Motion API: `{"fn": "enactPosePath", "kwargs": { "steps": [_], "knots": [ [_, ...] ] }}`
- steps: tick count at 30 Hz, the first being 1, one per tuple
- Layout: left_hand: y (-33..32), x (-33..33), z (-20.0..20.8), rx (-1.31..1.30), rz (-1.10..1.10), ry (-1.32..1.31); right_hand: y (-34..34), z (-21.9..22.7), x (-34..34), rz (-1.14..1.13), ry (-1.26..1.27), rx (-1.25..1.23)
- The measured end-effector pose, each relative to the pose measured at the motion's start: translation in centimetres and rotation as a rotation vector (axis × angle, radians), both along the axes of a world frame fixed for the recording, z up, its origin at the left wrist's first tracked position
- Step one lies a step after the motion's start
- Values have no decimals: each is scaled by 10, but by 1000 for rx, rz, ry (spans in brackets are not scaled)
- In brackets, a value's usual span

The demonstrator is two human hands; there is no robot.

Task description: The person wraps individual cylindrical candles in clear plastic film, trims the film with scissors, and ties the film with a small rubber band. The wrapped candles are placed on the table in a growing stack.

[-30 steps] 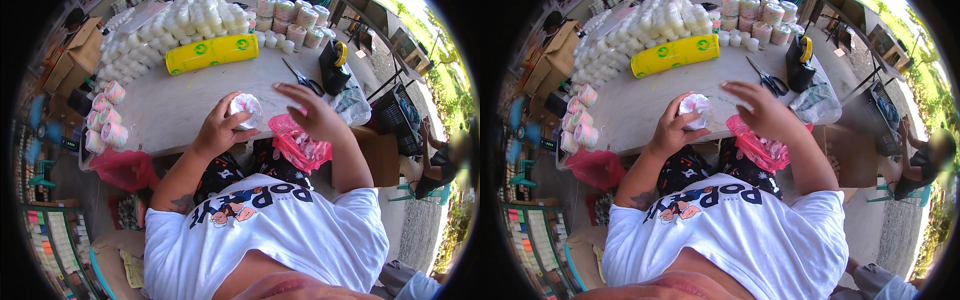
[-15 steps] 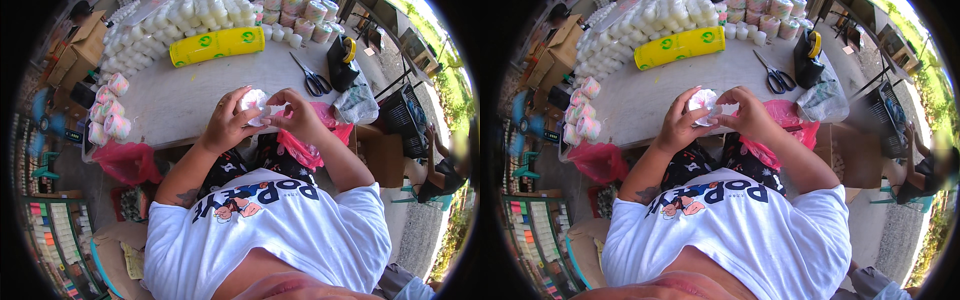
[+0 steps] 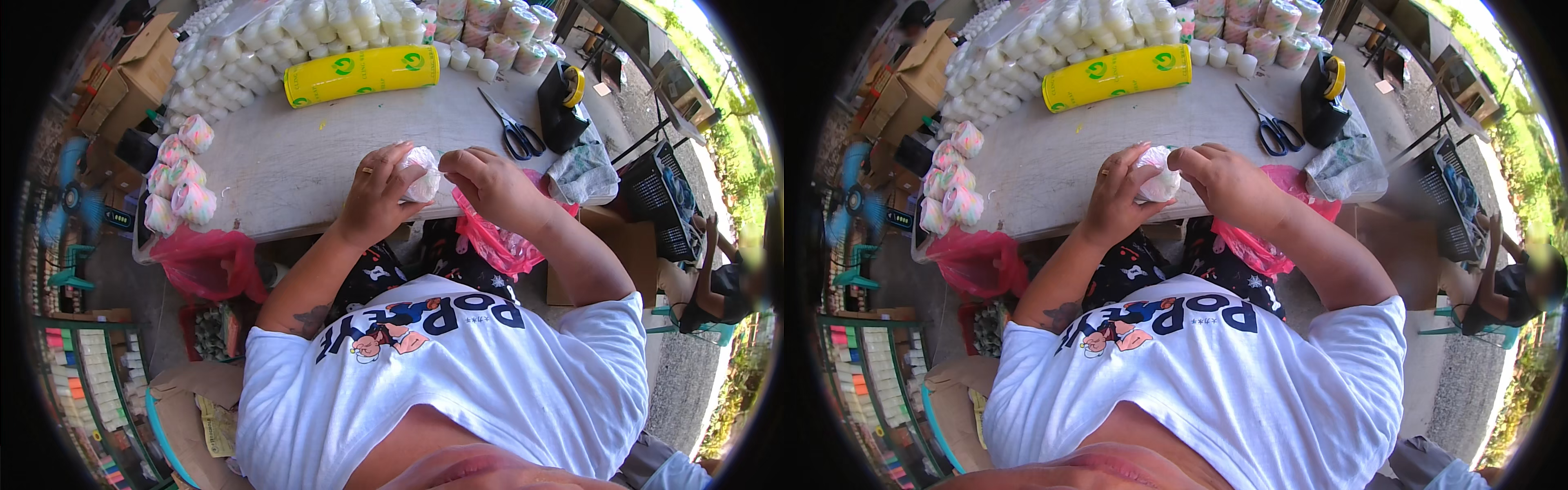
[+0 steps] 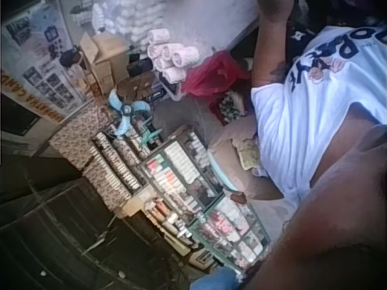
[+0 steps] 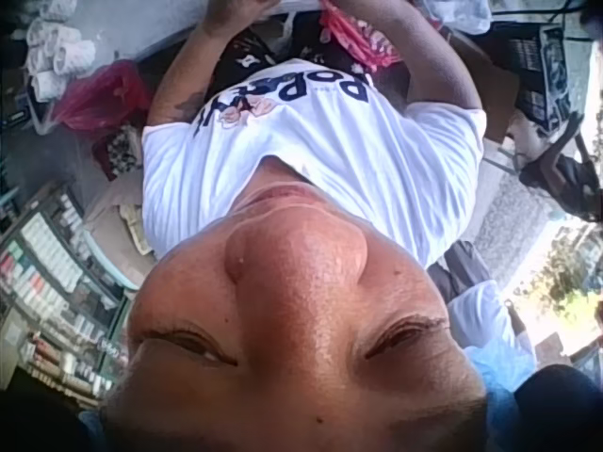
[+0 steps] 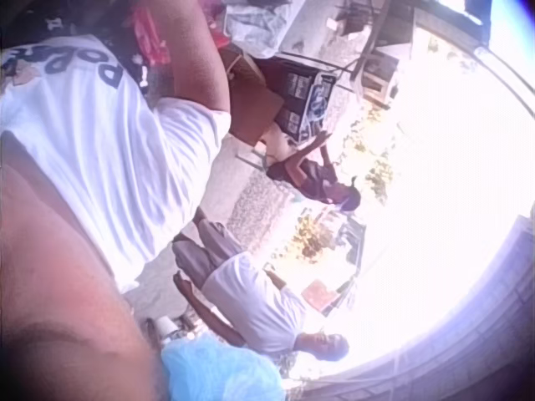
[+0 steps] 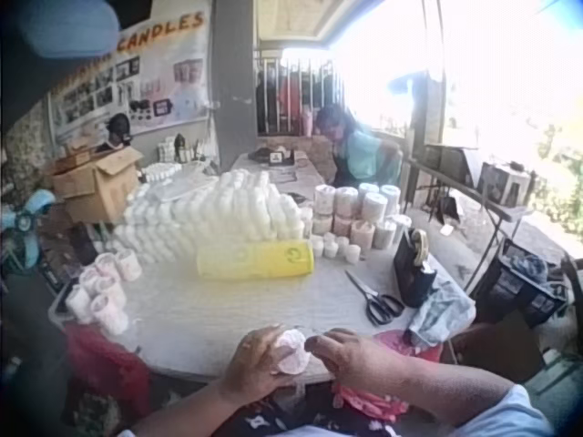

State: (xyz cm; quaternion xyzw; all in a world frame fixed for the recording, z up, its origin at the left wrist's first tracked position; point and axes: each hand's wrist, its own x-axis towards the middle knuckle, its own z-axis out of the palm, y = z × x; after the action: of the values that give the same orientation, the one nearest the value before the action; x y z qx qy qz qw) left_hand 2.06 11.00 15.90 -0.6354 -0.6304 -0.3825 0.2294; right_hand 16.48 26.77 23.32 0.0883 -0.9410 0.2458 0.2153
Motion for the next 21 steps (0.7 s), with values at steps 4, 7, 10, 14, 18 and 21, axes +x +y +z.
{"fn": "enactPosePath", "kwargs": {
  "steps": [4, 7, 10, 14, 18, 21],
  "knots": [
    [1, -1, 6, 24, 44, 101, 4, 4, -1, 74, 11, 241],
    [0, 1, 6, 24, 90, 188, -6, -9, -2, -102, 105, 115],
    [-2, -1, 3, 73, 109, 224, -12, -11, 1, -364, -153, -267],
    [1, -8, -3, 144, -7, 209, 21, -34, -10, -223, -735, -1304],
    [-1, -10, -1, 227, -105, 248, 9, -50, -14, 149, -1048, -1589],
    [-5, -7, 7, 264, -110, 264, -8, -51, -6, 455, -923, -1786]
  ]
}}
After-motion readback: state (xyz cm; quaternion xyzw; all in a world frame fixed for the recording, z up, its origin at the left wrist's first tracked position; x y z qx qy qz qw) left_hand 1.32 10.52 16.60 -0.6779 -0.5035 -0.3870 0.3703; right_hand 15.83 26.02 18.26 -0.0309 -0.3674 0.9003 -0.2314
